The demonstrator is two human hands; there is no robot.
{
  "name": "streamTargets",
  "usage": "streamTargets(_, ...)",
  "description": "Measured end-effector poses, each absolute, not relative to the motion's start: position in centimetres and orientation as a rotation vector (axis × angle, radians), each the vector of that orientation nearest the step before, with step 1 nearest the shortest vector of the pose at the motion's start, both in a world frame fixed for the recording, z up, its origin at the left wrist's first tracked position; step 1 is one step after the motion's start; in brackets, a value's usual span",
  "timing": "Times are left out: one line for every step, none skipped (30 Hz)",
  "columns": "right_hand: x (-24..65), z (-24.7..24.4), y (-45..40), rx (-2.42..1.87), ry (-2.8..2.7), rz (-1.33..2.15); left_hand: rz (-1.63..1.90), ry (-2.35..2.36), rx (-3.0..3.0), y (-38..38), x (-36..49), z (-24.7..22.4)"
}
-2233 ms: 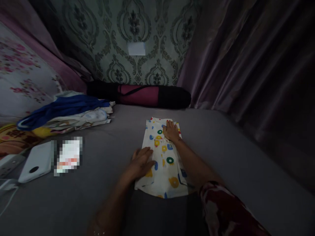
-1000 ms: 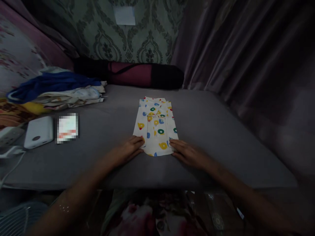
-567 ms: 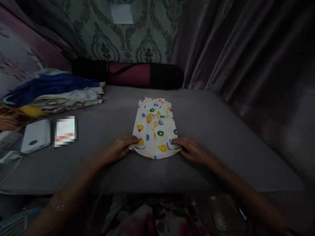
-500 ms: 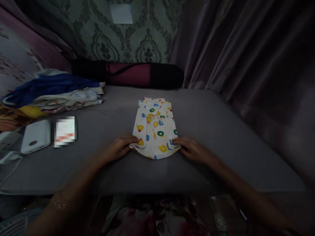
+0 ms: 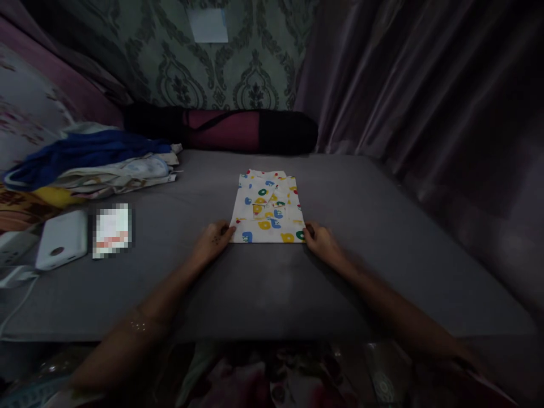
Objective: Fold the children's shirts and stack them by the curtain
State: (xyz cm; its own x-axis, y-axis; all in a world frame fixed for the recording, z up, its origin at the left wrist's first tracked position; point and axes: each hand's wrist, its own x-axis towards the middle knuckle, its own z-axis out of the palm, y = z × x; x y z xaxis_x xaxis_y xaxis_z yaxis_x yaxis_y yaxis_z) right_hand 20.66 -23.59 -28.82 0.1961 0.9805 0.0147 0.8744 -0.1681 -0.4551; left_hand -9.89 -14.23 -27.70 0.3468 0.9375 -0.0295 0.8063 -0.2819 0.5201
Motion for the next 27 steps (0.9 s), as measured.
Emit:
streamTargets(20.3, -28.6, -23.7, -2.180, -1.766, 0.355, 0.380, 1.538, 2.185, -14.3, -9.9, -27.8)
streamTargets(19.9, -28.2, -23.9, -2.242, -1.783, 0.323, 0.367, 1.546, 2.201, -14.3, -9.9, -27.9)
streamTargets(19.6, -27.9, -24.2, -2.294, -1.797, 0.309, 0.359, 1.551, 2.216, -14.4, -10.1, -28.0)
streamTargets(19.3, -27.5, -24.4, -2.337, -1.807, 0.304, 0.359, 1.559, 2.237, -14.5, -10.2, -28.1)
streamTargets(19.1, -27.1, -24.5, -2.367, -1.817, 0.290, 0.368, 1.574, 2.269, -14.6, -10.3, -28.1)
streamTargets(18.9, -26.8, -24.6, -2.383, -1.830, 0.260, 0.389, 1.590, 2.318, -14.7, -10.3, -28.1)
streamTargets(18.6, -26.6, -24.7, -2.378, -1.854, 0.215, 0.425, 1.598, 2.384, -14.8, -10.3, -28.1)
streamTargets(18.4, -26.4, -24.6, -2.346, -1.893, 0.164, 0.465, 1.578, 2.463, -15.0, -10.1, -28.0)
streamTargets(18.2, -26.3, -24.5, -2.275, -1.959, 0.122, 0.501, 1.516, 2.547, -15.1, -9.7, -27.9)
streamTargets(17.9, -26.3, -24.3, -2.166, -2.050, 0.100, 0.522, 1.412, 2.626, -15.1, -9.2, -27.9)
streamTargets(17.6, -26.4, -24.1, -2.027, -2.164, 0.106, 0.523, 1.286, 2.690, -15.2, -8.5, -27.9)
streamTargets(17.2, -26.5, -23.9, -1.875, -2.281, 0.132, 0.507, 1.165, 2.733, -15.3, -7.8, -28.0)
streamTargets(16.9, -26.7, -23.6, -1.727, -2.387, 0.167, 0.475, 1.069, 2.757, -15.4, -7.0, -28.2)
streamTargets(16.5, -27.0, -23.4, -1.606, -2.471, 0.204, 0.434, 1.011, 2.767, -15.4, -6.2, -28.5)
streamTargets(16.2, -27.2, -23.2, -1.523, -2.528, 0.238, 0.384, 0.991, 2.767, -15.5, -5.6, -28.8)
streamTargets(16.0, -27.4, -23.0, -1.476, -2.563, 0.270, 0.324, 0.988, 2.762, -15.5, -5.1, -29.0)
streamTargets(15.9, -27.5, -22.8, -1.453, -2.582, 0.301, 0.261, 0.987, 2.757, -15.4, -4.8, -29.3)
streamTargets(15.9, -27.6, -22.6, -1.443, -2.591, 0.329, 0.202, 0.979, 2.754, -15.3, -4.7, -29.5)
streamTargets(16.0, -27.7, -22.5, -1.436, -2.598, 0.357, 0.152, 0.965, 2.754, -15.2, -4.8, -29.7)
streamTargets(16.2, -27.7, -22.4, -1.427, -2.605, 0.385, 0.115, 0.950, 2.755, -15.0, -5.1, -29.7)
streamTargets(16.5, -27.7, -22.4, -1.414, -2.616, 0.411, 0.089, 0.935, 2.757, -14.7, -5.5, -29.8)
streamTargets(17.0, -27.7, -22.4, -1.402, -2.625, 0.431, 0.072, 0.921, 2.759, -14.4, -5.9, -29.7)
streamTargets(17.5, -27.7, -22.4, -1.392, -2.633, 0.446, 0.055, 0.908, 2.759, -14.2, -6.5, -29.6)
streamTargets(18.1, -27.6, -22.4, -1.388, -2.640, 0.460, 0.034, 0.893, 2.757, -13.9, -7.0, -29.4)
streamTargets(18.6, -27.6, -22.5, -1.392, -2.643, 0.474, 0.008, 0.881, 2.752, -13.7, -7.5, -29.3)
streamTargets(19.2, -27.6, -22.6, -1.401, -2.643, 0.490, -0.017, 0.870, 2.745, -13.5, -7.9, -29.1)
streamTargets(19.7, -27.7, -22.7, -1.414, -2.640, 0.506, -0.040, 0.864, 2.737, -13.4, -8.2, -29.0)
